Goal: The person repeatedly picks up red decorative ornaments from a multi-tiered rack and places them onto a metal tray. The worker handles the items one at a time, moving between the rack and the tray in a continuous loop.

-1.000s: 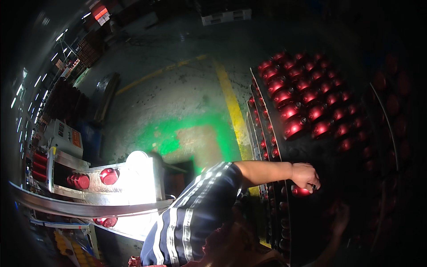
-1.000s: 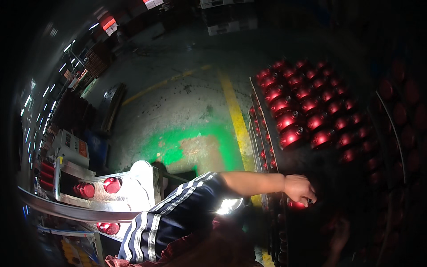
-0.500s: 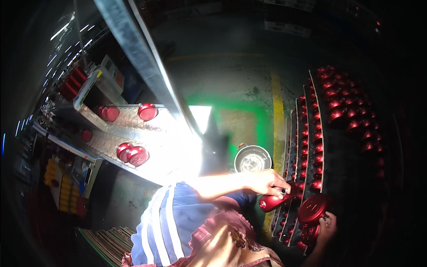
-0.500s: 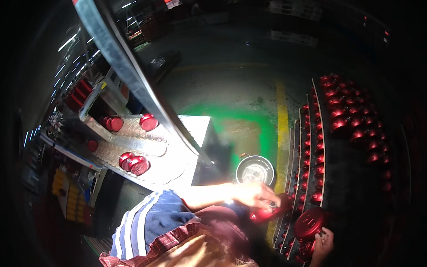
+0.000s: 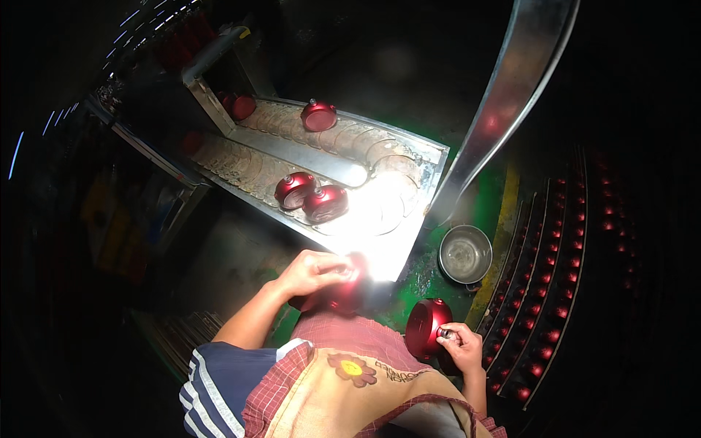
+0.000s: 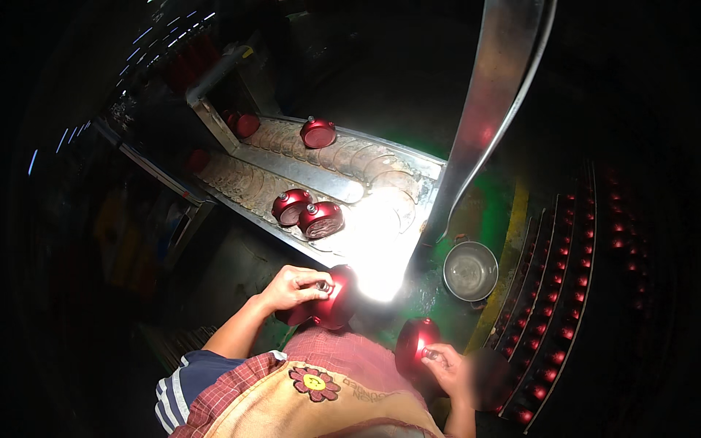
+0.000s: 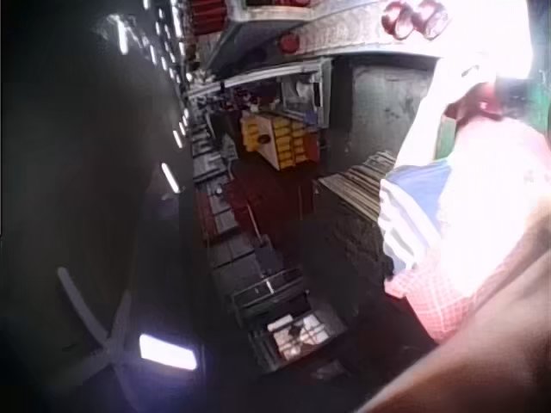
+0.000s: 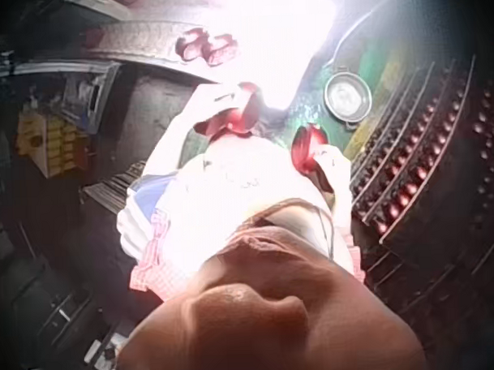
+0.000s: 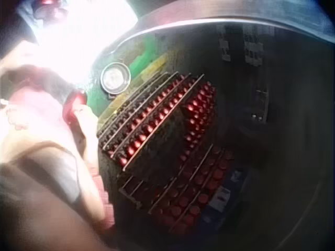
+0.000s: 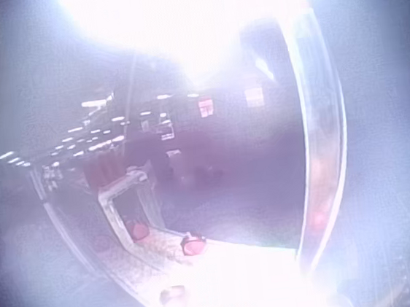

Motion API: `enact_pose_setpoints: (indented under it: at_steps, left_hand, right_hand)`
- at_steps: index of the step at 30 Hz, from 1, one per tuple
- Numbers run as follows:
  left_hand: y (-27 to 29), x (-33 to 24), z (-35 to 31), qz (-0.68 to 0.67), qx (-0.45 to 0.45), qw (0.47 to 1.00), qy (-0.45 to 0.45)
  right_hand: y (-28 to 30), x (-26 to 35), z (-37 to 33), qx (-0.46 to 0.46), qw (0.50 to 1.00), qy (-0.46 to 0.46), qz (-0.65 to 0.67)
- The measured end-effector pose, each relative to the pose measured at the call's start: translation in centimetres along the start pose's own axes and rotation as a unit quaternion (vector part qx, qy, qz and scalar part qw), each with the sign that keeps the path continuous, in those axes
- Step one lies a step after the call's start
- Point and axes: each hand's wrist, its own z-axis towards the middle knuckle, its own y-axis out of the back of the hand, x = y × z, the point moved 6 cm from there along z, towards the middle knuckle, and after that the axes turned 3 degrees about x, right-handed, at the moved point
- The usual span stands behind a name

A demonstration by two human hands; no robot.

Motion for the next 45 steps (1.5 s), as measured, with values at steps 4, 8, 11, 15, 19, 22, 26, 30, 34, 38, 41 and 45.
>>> enact_pose_setpoints:
  at_steps: [4,8,11,15,19,22,26,30,34,38,41,45]
  left_hand:
    - [12.9,5.8,-5.8,-0.017,-0.115,0.989,0.092]
    - [27.4,9.8,-8.4,0.04,-0.171,0.983,0.051]
    - [36.2,13.7,-8.1,0.07,-0.169,0.98,0.073]
    - [42.8,20.4,-3.8,0.148,-0.156,0.975,0.06]
    - [45.4,28.8,0.6,0.112,-0.122,0.984,0.065]
    - [45.3,33.3,3.6,0.086,-0.091,0.99,0.064]
    - [44.0,36.4,6.8,0.087,-0.05,0.992,0.074]
    - [42.3,37.7,8.4,0.097,-0.015,0.991,0.087]
    - [41.9,36.2,7.7,0.074,-0.014,0.997,-0.018]
    - [42.8,37.2,7.4,-0.09,-0.08,0.991,0.052]
    - [43.5,37.9,8.3,-0.076,-0.189,0.979,0.027]
    - [41.7,38.2,9.6,-0.038,-0.19,0.981,0.03]
  right_hand:
    - [-9.5,8.4,7.1,0.036,0.989,0.09,-0.112]
    - [-20.8,17.0,15.4,0.083,0.978,0.186,-0.041]
    - [-28.9,20.6,22.4,0.121,0.979,0.154,0.059]
    - [-38.5,22.0,31.5,0.114,0.978,0.136,0.107]
    - [-45.2,21.2,39.5,0.055,0.992,0.114,0.007]
    - [-47.8,19.8,43.9,0.053,0.997,0.048,-0.043]
    - [-49.1,17.5,47.3,0.047,0.993,0.019,-0.107]
    - [-49.0,14.6,48.6,0.056,0.989,-0.015,-0.137]
    - [-45.3,13.3,46.8,0.013,0.996,0.003,-0.091]
    - [-38.5,10.8,43.7,-0.157,0.984,0.014,0.078]
    - [-36.6,8.8,43.6,-0.223,0.97,0.084,0.047]
    - [-35.5,6.3,43.8,-0.177,0.976,0.1,0.082]
